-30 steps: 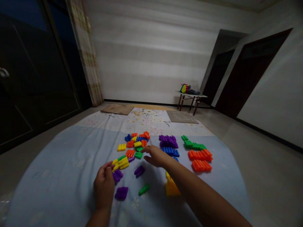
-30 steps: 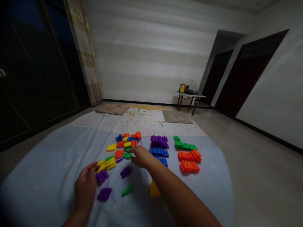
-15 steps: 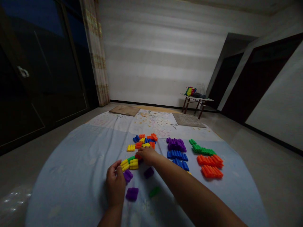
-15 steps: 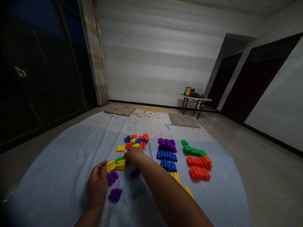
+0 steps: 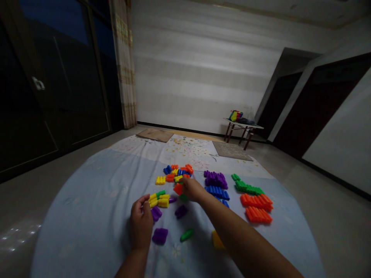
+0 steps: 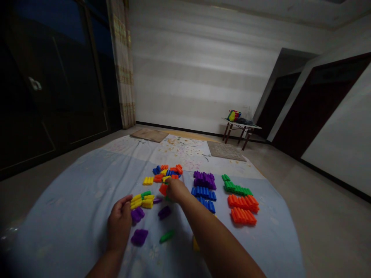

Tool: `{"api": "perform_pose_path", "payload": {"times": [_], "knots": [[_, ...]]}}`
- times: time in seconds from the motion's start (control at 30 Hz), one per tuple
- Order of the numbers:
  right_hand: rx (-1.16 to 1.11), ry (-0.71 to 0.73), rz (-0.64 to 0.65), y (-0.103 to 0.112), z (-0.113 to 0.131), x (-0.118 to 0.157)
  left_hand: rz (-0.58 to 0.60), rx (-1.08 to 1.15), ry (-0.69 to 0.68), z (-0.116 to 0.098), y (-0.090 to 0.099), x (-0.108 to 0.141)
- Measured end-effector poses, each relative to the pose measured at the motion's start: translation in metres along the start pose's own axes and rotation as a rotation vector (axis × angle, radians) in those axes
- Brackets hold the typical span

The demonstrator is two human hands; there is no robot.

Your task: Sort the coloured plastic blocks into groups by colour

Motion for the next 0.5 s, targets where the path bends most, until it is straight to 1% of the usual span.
{"api": "perform_pose_path", "payload": {"times": [0.07,0.13,0.2,0.27,0.37,0.43,0.5], "knots": [[-0.051,-0.055,-0.003,0.005,-0.014,0.007,-0.006,-0.004,0.005,0.002,0.000,0.000],[-0.095,-0.085,0.030,0.005,-0.025,0.017,-0.005,-0.010,0.010,0.003,-0.001,0.000],[-0.116,-0.107,0.071,0.001,-0.034,0.027,0.000,-0.030,0.002,0.002,-0.001,0.000],[-0.111,-0.118,0.077,0.002,-0.039,0.035,0.004,-0.050,-0.021,-0.001,-0.001,0.000],[-0.099,-0.088,0.054,0.008,-0.035,0.042,-0.003,-0.049,-0.027,-0.003,0.000,0.000],[-0.108,-0.045,0.053,0.009,-0.027,0.045,0.000,-0.032,-0.022,-0.002,-0.001,0.000],[-0.108,0.018,0.074,0.006,-0.016,0.047,0.007,-0.023,-0.019,-0.002,-0.002,0.000]]}}
Point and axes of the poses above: each hand's wrist, its own x-axis away from the middle knuckle, its own y-axis out of the back of the hand, z = x × y, the point moved 10 cm from there along -x, towards the middle knuckle, and after that the axes turned 3 degrees about -z, right-handed, at the moved point
